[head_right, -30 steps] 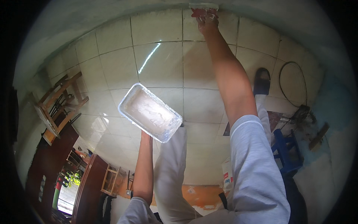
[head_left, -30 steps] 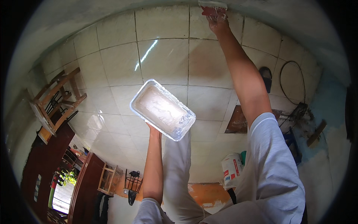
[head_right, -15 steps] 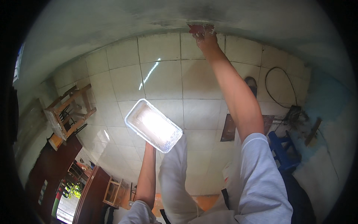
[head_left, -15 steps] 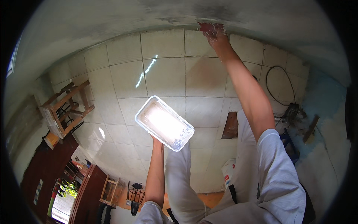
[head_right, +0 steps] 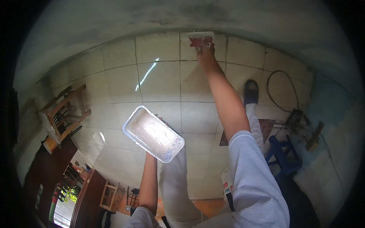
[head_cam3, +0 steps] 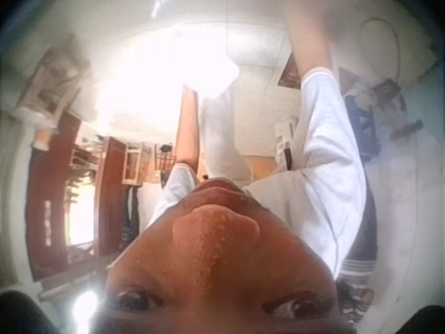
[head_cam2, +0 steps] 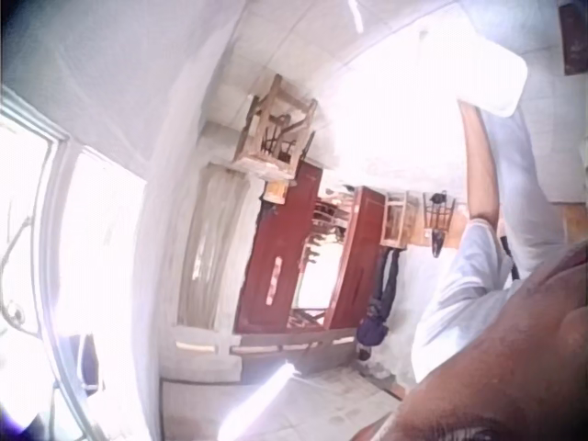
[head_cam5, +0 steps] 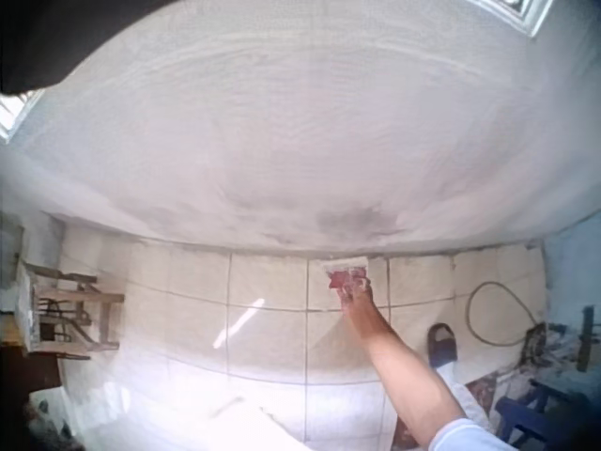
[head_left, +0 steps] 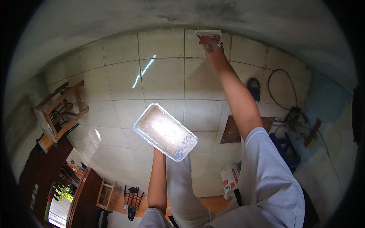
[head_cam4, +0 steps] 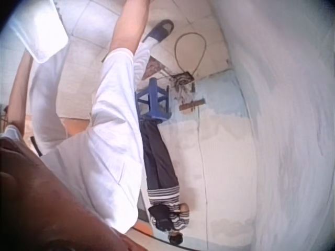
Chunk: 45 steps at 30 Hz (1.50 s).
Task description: The person applies white plaster to a concrete wall using a hand-held scraper, frequently dipping the scraper into a white plastic container to reload it.
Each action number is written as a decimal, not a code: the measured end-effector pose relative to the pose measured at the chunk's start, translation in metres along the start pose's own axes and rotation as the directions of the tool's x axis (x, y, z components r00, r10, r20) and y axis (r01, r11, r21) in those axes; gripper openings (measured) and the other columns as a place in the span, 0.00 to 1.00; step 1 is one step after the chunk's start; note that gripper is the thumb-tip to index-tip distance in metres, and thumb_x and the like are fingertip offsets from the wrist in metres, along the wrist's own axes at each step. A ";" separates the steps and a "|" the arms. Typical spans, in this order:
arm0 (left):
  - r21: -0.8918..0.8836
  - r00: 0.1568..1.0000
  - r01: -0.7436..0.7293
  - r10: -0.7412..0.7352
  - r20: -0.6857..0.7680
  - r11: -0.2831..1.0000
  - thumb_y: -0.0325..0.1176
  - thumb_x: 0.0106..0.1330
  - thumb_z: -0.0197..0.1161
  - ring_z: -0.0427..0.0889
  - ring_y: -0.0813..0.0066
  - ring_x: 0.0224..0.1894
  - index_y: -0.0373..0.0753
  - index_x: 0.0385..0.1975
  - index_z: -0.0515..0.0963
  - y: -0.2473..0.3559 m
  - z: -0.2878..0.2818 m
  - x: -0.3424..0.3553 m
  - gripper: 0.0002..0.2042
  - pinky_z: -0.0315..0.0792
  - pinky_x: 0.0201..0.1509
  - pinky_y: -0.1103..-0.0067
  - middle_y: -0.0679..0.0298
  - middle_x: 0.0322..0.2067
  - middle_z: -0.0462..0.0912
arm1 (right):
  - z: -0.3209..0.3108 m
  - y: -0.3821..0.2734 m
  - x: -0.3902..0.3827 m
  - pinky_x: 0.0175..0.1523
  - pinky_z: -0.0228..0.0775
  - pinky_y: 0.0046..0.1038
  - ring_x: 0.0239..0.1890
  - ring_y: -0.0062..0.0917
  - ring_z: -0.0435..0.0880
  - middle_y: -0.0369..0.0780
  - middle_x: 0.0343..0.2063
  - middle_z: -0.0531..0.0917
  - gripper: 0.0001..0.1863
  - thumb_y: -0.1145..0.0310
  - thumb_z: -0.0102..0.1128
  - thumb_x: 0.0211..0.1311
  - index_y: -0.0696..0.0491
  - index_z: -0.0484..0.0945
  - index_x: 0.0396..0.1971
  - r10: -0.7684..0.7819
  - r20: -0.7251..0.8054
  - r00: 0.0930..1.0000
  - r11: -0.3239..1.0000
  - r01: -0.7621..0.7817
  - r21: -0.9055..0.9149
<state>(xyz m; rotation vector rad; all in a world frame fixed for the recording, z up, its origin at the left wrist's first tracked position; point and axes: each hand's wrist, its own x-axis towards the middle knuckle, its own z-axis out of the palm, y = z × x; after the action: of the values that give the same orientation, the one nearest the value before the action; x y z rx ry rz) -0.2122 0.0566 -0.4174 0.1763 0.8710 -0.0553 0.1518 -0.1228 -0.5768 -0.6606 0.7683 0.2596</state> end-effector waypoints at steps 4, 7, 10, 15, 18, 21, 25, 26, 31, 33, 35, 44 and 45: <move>0.015 1.000 0.001 -0.001 -0.008 1.000 0.55 0.68 0.45 0.75 0.56 0.51 0.43 0.61 0.63 -0.002 -0.019 0.017 0.28 0.76 0.52 0.63 0.58 0.53 0.73 | -0.025 -0.026 0.059 0.58 0.72 0.34 0.55 0.30 0.73 0.38 0.53 0.71 0.14 0.64 0.43 0.71 0.47 0.65 0.54 -0.063 -0.053 0.997 0.995 0.058 -0.082; 0.022 1.000 -0.012 0.013 -0.028 1.000 0.54 0.68 0.46 0.76 0.55 0.51 0.43 0.61 0.63 -0.001 -0.030 0.019 0.28 0.76 0.52 0.63 0.58 0.53 0.73 | -0.016 -0.034 0.058 0.53 0.74 0.37 0.51 0.34 0.75 0.40 0.50 0.72 0.12 0.68 0.44 0.70 0.49 0.65 0.52 -0.086 -0.115 0.990 0.992 0.095 0.080; 0.030 0.999 -0.018 0.019 -0.028 0.999 0.54 0.68 0.46 0.76 0.55 0.50 0.43 0.61 0.63 0.003 -0.023 0.015 0.27 0.76 0.52 0.63 0.58 0.53 0.74 | -0.007 -0.045 0.049 0.50 0.74 0.39 0.49 0.36 0.75 0.41 0.49 0.71 0.12 0.68 0.44 0.70 0.50 0.65 0.52 -0.050 -0.104 0.993 0.979 0.070 0.193; 0.024 1.000 0.004 -0.004 0.006 1.000 0.53 0.69 0.47 0.76 0.54 0.50 0.43 0.61 0.63 0.002 -0.002 0.008 0.27 0.77 0.51 0.62 0.58 0.53 0.74 | 0.021 -0.066 0.017 0.49 0.72 0.42 0.51 0.36 0.72 0.42 0.50 0.70 0.12 0.71 0.43 0.69 0.51 0.64 0.51 -0.019 -0.134 0.991 0.986 0.040 0.159; 0.014 1.000 0.010 -0.011 0.028 1.000 0.53 0.69 0.47 0.76 0.53 0.50 0.43 0.61 0.63 0.002 0.012 0.001 0.27 0.77 0.51 0.62 0.58 0.52 0.74 | 0.042 -0.072 -0.013 0.52 0.71 0.41 0.52 0.35 0.71 0.43 0.50 0.69 0.13 0.74 0.40 0.69 0.51 0.64 0.52 0.004 -0.111 0.994 0.981 0.017 0.191; 0.002 0.998 0.029 -0.030 0.053 1.000 0.52 0.69 0.48 0.76 0.53 0.49 0.43 0.61 0.63 -0.002 0.025 -0.005 0.26 0.77 0.51 0.62 0.57 0.52 0.74 | 0.058 -0.081 -0.039 0.56 0.69 0.41 0.54 0.35 0.70 0.43 0.52 0.68 0.15 0.74 0.39 0.69 0.52 0.63 0.53 -0.040 0.009 0.999 0.998 0.039 0.052; -0.029 0.999 0.036 -0.036 0.025 0.999 0.51 0.69 0.48 0.76 0.52 0.49 0.43 0.61 0.63 -0.003 0.031 -0.013 0.26 0.77 0.50 0.61 0.57 0.52 0.74 | 0.081 -0.082 -0.091 0.62 0.65 0.40 0.57 0.35 0.69 0.44 0.53 0.70 0.15 0.74 0.47 0.67 0.54 0.66 0.52 0.013 0.035 0.999 0.988 -0.018 0.155; -0.070 0.999 0.038 -0.039 -0.011 0.997 0.51 0.68 0.50 0.76 0.51 0.47 0.43 0.61 0.64 -0.003 0.029 -0.014 0.26 0.77 0.49 0.61 0.57 0.51 0.75 | 0.085 -0.080 -0.107 0.63 0.65 0.39 0.58 0.35 0.69 0.44 0.53 0.71 0.14 0.74 0.49 0.66 0.55 0.68 0.51 0.012 0.006 1.000 0.983 -0.013 0.183; -0.054 0.997 0.056 -0.054 0.046 0.997 0.51 0.68 0.51 0.76 0.51 0.47 0.42 0.61 0.64 0.003 0.031 -0.014 0.26 0.77 0.49 0.61 0.57 0.50 0.75 | 0.045 -0.067 -0.104 0.63 0.67 0.38 0.56 0.34 0.72 0.42 0.51 0.73 0.13 0.74 0.50 0.65 0.56 0.68 0.49 -0.008 -0.139 0.990 0.992 0.025 0.123; -0.080 0.996 0.086 -0.086 0.013 0.993 0.51 0.67 0.51 0.76 0.50 0.47 0.42 0.61 0.63 0.000 0.032 -0.007 0.27 0.77 0.49 0.61 0.57 0.50 0.75 | 0.010 -0.054 -0.065 0.63 0.68 0.38 0.55 0.34 0.73 0.42 0.50 0.73 0.13 0.74 0.50 0.66 0.56 0.68 0.49 0.005 -0.156 0.988 0.994 0.012 0.105; -0.065 0.996 0.052 -0.047 0.074 0.997 0.50 0.68 0.51 0.77 0.50 0.47 0.41 0.61 0.62 -0.012 0.033 0.000 0.27 0.77 0.50 0.61 0.57 0.51 0.75 | -0.015 -0.054 -0.021 0.59 0.72 0.35 0.53 0.33 0.75 0.42 0.48 0.74 0.12 0.73 0.48 0.67 0.56 0.67 0.49 0.030 -0.072 0.997 0.999 -0.032 -0.029; -0.083 1.000 0.007 -0.006 0.014 0.997 0.50 0.68 0.50 0.77 0.51 0.48 0.41 0.62 0.62 -0.023 0.008 0.006 0.27 0.74 0.54 0.59 0.57 0.52 0.74 | 0.024 -0.082 0.040 0.44 0.74 0.23 0.46 0.33 0.77 0.46 0.48 0.77 0.14 0.72 0.40 0.68 0.62 0.66 0.49 0.028 -0.103 0.994 0.992 -0.040 -0.117; -0.085 1.000 0.012 -0.011 0.019 0.996 0.50 0.68 0.50 0.77 0.51 0.48 0.41 0.62 0.62 -0.025 0.013 0.006 0.27 0.74 0.54 0.59 0.57 0.52 0.74 | 0.024 -0.088 0.040 0.43 0.73 0.22 0.45 0.33 0.77 0.46 0.47 0.77 0.14 0.72 0.39 0.68 0.63 0.66 0.49 0.050 -0.066 0.997 0.986 -0.060 -0.156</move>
<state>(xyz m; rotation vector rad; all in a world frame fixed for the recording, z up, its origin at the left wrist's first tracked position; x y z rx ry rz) -0.2014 0.0299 -0.4176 0.0906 0.8540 -0.0305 0.2328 -0.1754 -0.5528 -0.8012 0.8322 0.3546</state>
